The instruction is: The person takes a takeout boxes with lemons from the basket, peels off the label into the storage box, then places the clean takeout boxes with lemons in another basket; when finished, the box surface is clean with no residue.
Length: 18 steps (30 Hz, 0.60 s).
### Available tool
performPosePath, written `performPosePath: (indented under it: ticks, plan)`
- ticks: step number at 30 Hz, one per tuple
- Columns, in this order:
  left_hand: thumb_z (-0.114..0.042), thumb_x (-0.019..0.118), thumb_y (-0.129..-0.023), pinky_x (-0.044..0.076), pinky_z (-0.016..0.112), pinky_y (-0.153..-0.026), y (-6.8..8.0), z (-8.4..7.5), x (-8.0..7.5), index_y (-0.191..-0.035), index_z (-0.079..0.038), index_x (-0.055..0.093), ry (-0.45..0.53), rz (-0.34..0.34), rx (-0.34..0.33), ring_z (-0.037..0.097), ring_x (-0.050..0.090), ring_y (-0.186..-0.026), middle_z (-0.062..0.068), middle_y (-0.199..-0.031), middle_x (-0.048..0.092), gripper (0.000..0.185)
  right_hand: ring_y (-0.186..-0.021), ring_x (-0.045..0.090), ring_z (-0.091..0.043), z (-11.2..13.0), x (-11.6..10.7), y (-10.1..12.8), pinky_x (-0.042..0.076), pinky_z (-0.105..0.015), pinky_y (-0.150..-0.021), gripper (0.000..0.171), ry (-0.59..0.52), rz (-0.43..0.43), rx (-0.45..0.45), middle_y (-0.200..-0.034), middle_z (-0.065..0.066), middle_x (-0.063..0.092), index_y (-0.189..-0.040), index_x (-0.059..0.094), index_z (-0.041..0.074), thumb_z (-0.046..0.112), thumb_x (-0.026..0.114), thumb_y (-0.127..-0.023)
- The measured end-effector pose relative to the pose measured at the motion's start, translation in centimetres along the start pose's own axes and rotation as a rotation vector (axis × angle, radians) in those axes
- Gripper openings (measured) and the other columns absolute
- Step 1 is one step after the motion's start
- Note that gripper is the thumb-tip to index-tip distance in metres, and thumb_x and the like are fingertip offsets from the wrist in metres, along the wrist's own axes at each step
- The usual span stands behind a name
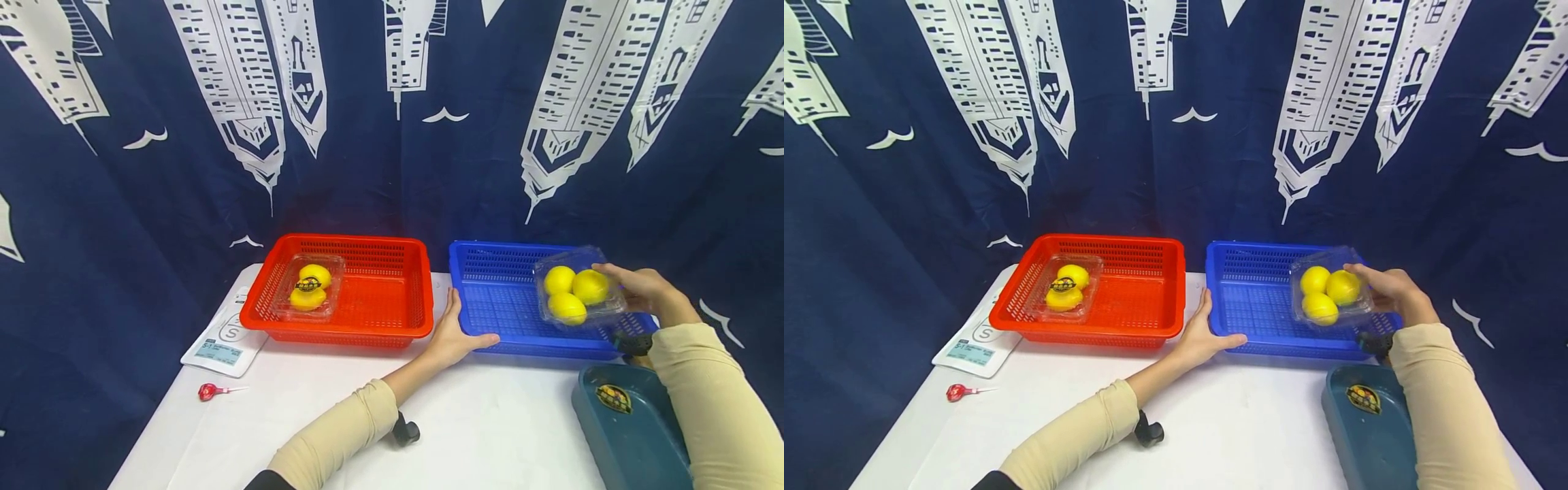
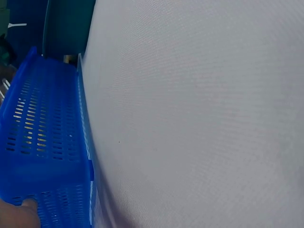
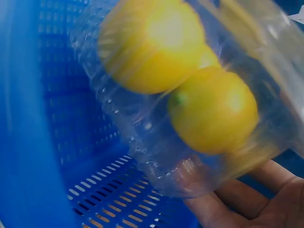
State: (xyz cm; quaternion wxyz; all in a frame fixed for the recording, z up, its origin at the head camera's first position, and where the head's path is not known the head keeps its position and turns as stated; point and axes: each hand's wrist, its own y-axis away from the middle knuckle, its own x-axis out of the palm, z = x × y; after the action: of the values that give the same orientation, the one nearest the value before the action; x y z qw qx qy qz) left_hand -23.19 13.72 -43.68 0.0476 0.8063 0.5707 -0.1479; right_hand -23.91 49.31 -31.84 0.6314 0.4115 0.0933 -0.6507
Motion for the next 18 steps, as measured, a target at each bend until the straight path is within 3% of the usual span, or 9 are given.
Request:
performPosePath:
  ticks: [4,7,9,12,15,18]
  plan:
    - [-0.036,0.085,-0.073,0.02,0.044,-0.124,0.1,-0.1,0.1,-0.158,-0.015,0.005,0.003,0.002,0.007,0.021,0.012,-0.153,0.001,-0.166,0.0,0.118,-0.072,0.065,-0.01,-0.4,0.3,-0.1,0.061,-0.033,-0.078,0.104,0.018,-0.01,0.012,-0.086,-0.004,0.065,-0.138,0.023,-0.027,0.066,0.04,-0.093]
    - [-0.037,0.085,-0.072,0.02,0.042,-0.124,0.3,-0.1,0.2,-0.158,-0.015,0.006,0.004,0.002,0.006,0.019,0.011,-0.153,-0.001,-0.166,0.0,0.119,-0.066,0.061,-0.01,-0.6,0.7,-0.1,0.061,-0.03,-0.072,0.102,0.021,-0.021,0.027,-0.076,0.0,0.06,-0.135,0.031,-0.026,0.066,0.042,-0.092]
    - [-0.038,0.085,-0.072,0.02,0.041,-0.124,0.3,-0.1,0.2,-0.158,-0.016,0.006,-0.002,0.005,0.005,0.018,0.011,-0.153,-0.002,-0.166,0.0,0.119,-0.059,0.055,-0.01,-0.6,1.0,-0.1,0.059,-0.028,-0.065,0.092,0.027,-0.028,0.036,-0.067,0.003,0.053,-0.121,0.047,-0.023,0.065,0.044,-0.092]
    - [-0.041,0.085,-0.071,0.02,0.041,-0.124,0.4,-0.2,0.3,-0.158,-0.015,0.006,-0.006,0.005,0.009,0.017,0.011,-0.153,-0.002,-0.166,0.0,0.12,-0.051,0.046,-0.01,-0.6,1.2,0.1,0.051,-0.026,-0.057,0.069,0.032,-0.03,0.045,-0.057,0.006,0.042,-0.09,0.062,-0.004,0.063,0.047,-0.092]
    - [-0.042,0.085,-0.071,0.02,0.042,-0.124,0.5,-0.2,0.3,-0.158,-0.014,0.006,-0.007,0.007,0.013,0.018,0.011,-0.153,-0.001,-0.166,0.0,0.12,-0.048,0.043,-0.01,-0.7,1.1,0.1,0.046,-0.026,-0.053,0.057,0.036,-0.029,0.052,-0.053,0.007,0.038,-0.07,0.061,0.011,0.063,0.049,-0.092]
    - [-0.042,0.085,-0.071,0.02,0.041,-0.124,0.5,-0.3,0.3,-0.158,-0.015,0.006,-0.004,0.007,0.014,0.017,0.011,-0.153,-0.003,-0.166,0.0,0.12,-0.049,0.043,-0.01,-0.8,1.0,0.1,0.045,-0.027,-0.053,0.056,0.049,-0.019,0.052,-0.053,0.007,0.04,-0.063,0.056,0.016,0.062,0.048,-0.093]
